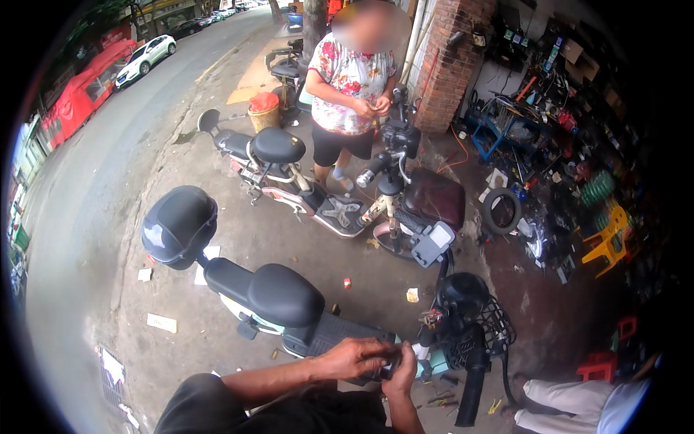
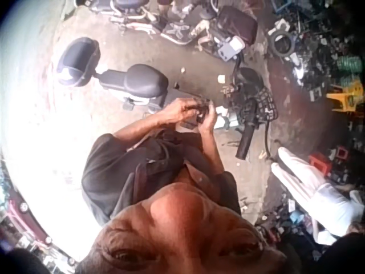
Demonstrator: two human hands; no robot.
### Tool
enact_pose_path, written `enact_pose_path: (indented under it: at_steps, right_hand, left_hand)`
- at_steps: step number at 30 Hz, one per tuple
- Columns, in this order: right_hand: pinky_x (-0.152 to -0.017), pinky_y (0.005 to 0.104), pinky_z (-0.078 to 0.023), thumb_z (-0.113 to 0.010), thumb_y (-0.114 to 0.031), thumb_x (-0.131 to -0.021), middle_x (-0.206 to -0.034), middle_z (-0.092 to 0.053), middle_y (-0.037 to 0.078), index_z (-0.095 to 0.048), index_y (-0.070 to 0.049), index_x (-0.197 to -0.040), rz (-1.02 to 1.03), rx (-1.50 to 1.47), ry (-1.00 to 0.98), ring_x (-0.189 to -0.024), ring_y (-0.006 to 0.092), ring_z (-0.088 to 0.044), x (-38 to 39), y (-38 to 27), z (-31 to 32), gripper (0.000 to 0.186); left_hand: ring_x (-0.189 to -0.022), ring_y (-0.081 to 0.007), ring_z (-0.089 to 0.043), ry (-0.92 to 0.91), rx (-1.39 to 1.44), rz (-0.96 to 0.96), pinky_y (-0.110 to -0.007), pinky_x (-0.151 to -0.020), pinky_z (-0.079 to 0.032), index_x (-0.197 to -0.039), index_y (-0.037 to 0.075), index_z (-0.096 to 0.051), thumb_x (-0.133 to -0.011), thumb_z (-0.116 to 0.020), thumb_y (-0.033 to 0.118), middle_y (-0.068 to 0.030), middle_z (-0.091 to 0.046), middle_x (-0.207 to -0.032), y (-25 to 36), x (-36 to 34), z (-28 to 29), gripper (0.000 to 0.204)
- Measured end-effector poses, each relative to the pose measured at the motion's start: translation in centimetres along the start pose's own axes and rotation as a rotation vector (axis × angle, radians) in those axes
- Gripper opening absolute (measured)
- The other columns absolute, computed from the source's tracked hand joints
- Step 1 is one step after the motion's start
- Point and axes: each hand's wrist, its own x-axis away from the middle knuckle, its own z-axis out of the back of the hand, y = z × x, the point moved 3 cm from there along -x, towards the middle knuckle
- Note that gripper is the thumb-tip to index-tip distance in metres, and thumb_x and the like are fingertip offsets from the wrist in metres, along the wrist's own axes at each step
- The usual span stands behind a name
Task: The person manipulates scooter parts, handles a tape roll, and works on the wiring and handlebars of two different electric scooters.
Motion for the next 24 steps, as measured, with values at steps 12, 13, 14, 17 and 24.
enact_pose_path:
  at_steps: [12, 13, 14, 17, 24]
  right_hand:
    - [-0.06, 0.0314, -0.043, -0.059, -0.04, -0.095, -0.076, -0.059, 0.006, -0.064, 0.0, -0.084, -0.143, 0.447, 0.06, -0.066, 0.0143, -0.053, 1.7, -1.6, -0.5, 0.042]
    - [-0.06, 0.0311, -0.042, -0.06, -0.039, -0.095, -0.075, -0.058, 0.005, -0.064, 0.0, -0.083, -0.128, 0.434, 0.019, -0.066, 0.0139, -0.052, 1.5, -1.9, -0.7, 0.042]
    - [-0.06, 0.0308, -0.042, -0.06, -0.039, -0.095, -0.074, -0.058, 0.005, -0.064, 0.0, -0.083, -0.111, 0.419, -0.012, -0.065, 0.0134, -0.052, 1.3, -2.4, -0.7, 0.041]
    - [-0.059, 0.0293, -0.041, -0.059, -0.033, -0.097, -0.073, -0.058, 0.003, -0.064, 0.0, -0.081, -0.065, 0.293, -0.029, -0.064, 0.0115, -0.052, 0.3, -1.5, 0.1, 0.037]
    - [-0.048, 0.0271, -0.032, -0.058, -0.039, -0.097, -0.059, -0.045, -0.005, -0.059, -0.005, -0.075, 0.013, 0.262, -0.023, -0.053, 0.0055, -0.04, 0.6, -1.8, -0.8, 0.041]
  left_hand:
    - [-0.086, -0.0354, -0.067, -0.189, -0.092, -0.048, -0.042, -0.076, -0.054, -0.11, 0.003, -0.067, -0.089, -0.066, 0.01, -0.0154, -0.068, -0.092, -1.9, 0.5, -0.8, 0.022]
    - [-0.086, -0.0353, -0.067, -0.175, -0.099, -0.057, -0.042, -0.075, -0.053, -0.108, 0.003, -0.067, -0.089, -0.066, 0.01, -0.0152, -0.068, -0.091, -1.7, 0.4, -0.8, 0.021]
    - [-0.085, -0.0352, -0.067, -0.151, -0.114, -0.077, -0.042, -0.074, -0.053, -0.107, 0.003, -0.067, -0.089, -0.066, 0.01, -0.0152, -0.068, -0.09, -1.4, 0.1, -0.8, 0.019]
    - [-0.081, -0.0354, -0.067, -0.13, -0.12, -0.047, -0.043, -0.07, -0.053, -0.101, 0.003, -0.067, -0.088, -0.066, 0.009, -0.0156, -0.067, -0.086, -0.2, -0.5, -0.7, 0.015]
    - [-0.075, -0.0165, -0.071, -0.114, 0.139, 0.023, -0.03, -0.061, -0.059, -0.106, -0.005, -0.065, -0.095, -0.061, 0.007, -0.0135, -0.069, -0.092, 0.0, -1.1, -0.6, 0.016]
